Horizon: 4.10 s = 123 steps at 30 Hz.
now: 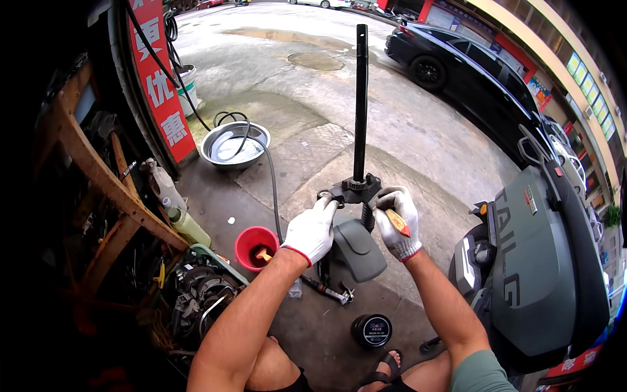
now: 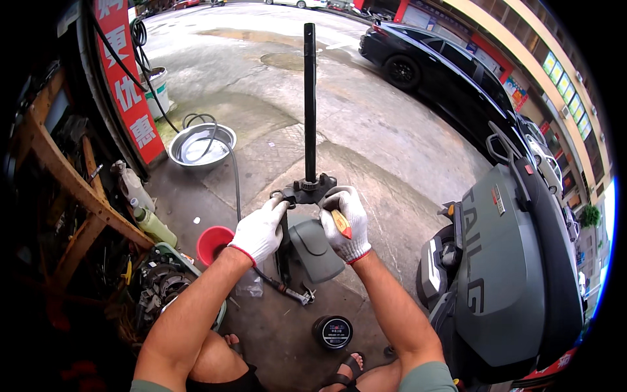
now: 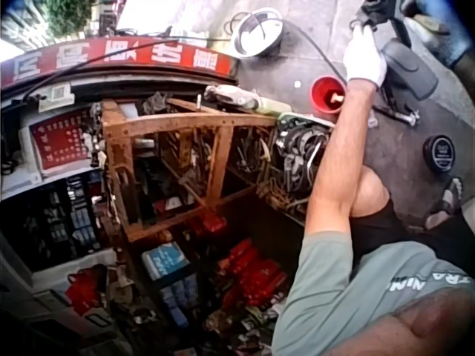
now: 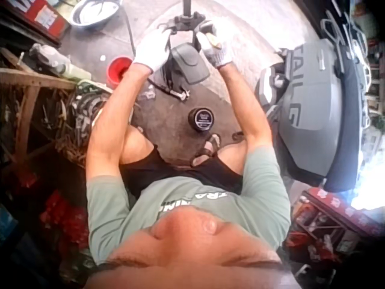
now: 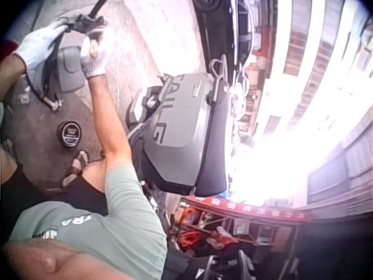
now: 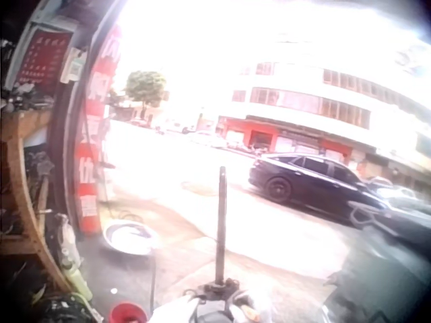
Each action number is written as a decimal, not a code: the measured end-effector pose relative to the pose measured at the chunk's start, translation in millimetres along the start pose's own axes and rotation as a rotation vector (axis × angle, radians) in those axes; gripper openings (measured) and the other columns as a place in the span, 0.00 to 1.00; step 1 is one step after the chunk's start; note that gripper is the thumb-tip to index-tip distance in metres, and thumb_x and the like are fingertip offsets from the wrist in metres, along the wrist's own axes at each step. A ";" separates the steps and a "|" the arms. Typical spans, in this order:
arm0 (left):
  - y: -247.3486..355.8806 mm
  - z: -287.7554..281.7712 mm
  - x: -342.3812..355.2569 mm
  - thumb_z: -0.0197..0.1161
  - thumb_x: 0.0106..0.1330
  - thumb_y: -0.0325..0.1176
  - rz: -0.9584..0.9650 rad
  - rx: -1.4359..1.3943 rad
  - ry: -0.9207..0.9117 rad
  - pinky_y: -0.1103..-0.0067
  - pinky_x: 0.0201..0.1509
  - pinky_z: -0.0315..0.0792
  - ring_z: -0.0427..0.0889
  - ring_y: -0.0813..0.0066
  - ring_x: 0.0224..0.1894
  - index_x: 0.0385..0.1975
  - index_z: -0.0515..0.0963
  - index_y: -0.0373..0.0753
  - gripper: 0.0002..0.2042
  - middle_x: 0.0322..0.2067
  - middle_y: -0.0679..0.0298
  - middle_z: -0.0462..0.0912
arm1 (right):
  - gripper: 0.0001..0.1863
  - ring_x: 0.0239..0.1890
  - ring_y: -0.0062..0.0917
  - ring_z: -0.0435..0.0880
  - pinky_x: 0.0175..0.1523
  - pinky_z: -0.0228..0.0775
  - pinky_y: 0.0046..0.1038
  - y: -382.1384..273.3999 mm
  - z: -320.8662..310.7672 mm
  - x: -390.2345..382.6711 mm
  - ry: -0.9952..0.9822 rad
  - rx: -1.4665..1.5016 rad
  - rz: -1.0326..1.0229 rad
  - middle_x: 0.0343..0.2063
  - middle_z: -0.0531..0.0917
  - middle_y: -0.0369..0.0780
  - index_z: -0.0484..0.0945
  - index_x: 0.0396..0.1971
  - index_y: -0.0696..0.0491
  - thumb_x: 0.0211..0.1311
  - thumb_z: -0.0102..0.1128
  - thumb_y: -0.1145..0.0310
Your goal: The person applies grease to a motorcycle fork component using a brush, wipes parts with a cloth, and handles small metal pieces by hand.
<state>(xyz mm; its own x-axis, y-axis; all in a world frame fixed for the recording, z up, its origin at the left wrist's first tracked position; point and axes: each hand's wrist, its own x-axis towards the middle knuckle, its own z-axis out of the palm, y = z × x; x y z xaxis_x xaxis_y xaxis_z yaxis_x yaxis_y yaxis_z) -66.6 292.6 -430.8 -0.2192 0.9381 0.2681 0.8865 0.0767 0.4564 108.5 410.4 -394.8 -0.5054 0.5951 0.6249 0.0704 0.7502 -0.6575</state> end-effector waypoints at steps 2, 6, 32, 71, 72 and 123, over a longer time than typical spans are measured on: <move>0.1 -3.1 -0.3 0.54 0.62 0.26 -0.011 0.001 -0.016 0.64 0.53 0.76 0.81 0.53 0.49 0.58 0.72 0.38 0.22 0.61 0.51 0.71 | 0.08 0.41 0.35 0.79 0.47 0.73 0.33 -10.6 -5.6 2.0 -0.007 -0.167 -0.129 0.39 0.78 0.45 0.77 0.29 0.55 0.48 0.62 0.81; 0.8 -7.3 -2.1 0.53 0.62 0.26 -0.005 -0.017 -0.027 0.64 0.53 0.76 0.81 0.52 0.49 0.58 0.71 0.36 0.22 0.62 0.49 0.71 | 0.08 0.44 0.37 0.79 0.50 0.73 0.33 -18.6 -12.3 6.5 -0.082 -0.162 -0.101 0.41 0.78 0.46 0.80 0.31 0.55 0.49 0.62 0.79; -6.0 -3.8 -2.4 0.54 0.60 0.25 -0.013 -0.022 -0.030 0.62 0.50 0.77 0.83 0.51 0.45 0.59 0.71 0.36 0.23 0.62 0.48 0.70 | 0.03 0.35 0.47 0.81 0.39 0.74 0.40 -37.1 19.1 88.2 -0.648 -0.414 0.004 0.27 0.81 0.48 0.78 0.25 0.54 0.49 0.57 0.77; -18.3 -16.1 -26.8 0.51 0.70 0.27 -0.052 -0.224 0.308 0.67 0.48 0.78 0.81 0.53 0.45 0.52 0.74 0.35 0.13 0.45 0.49 0.78 | 0.12 0.42 0.34 0.86 0.47 0.81 0.34 25.2 -30.3 -46.6 0.077 0.730 0.797 0.42 0.84 0.47 0.77 0.42 0.59 0.58 0.63 0.76; -9.6 -20.4 -30.0 0.52 0.70 0.27 -0.111 -0.378 0.314 0.69 0.45 0.79 0.82 0.55 0.44 0.52 0.74 0.34 0.13 0.44 0.49 0.78 | 0.12 0.42 0.35 0.86 0.47 0.81 0.35 22.5 -21.7 -53.3 0.121 0.792 0.866 0.42 0.84 0.47 0.77 0.43 0.59 0.59 0.63 0.77; -0.9 0.3 -41.5 0.54 0.62 0.25 0.040 -0.058 -0.225 0.65 0.47 0.76 0.83 0.52 0.42 0.43 0.78 0.38 0.11 0.37 0.51 0.83 | 0.15 0.27 0.33 0.83 0.32 0.82 0.40 55.3 153.9 -319.2 1.368 0.958 1.604 0.34 0.79 0.41 0.73 0.43 0.55 0.57 0.59 0.85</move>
<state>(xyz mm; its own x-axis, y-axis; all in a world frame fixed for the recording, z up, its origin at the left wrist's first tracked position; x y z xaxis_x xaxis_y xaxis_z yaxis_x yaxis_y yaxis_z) -58.2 253.7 -442.5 -0.0823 0.9922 0.0941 0.8663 0.0245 0.4989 141.3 217.6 -695.4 0.2223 0.4441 -0.8680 -0.8085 -0.4135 -0.4186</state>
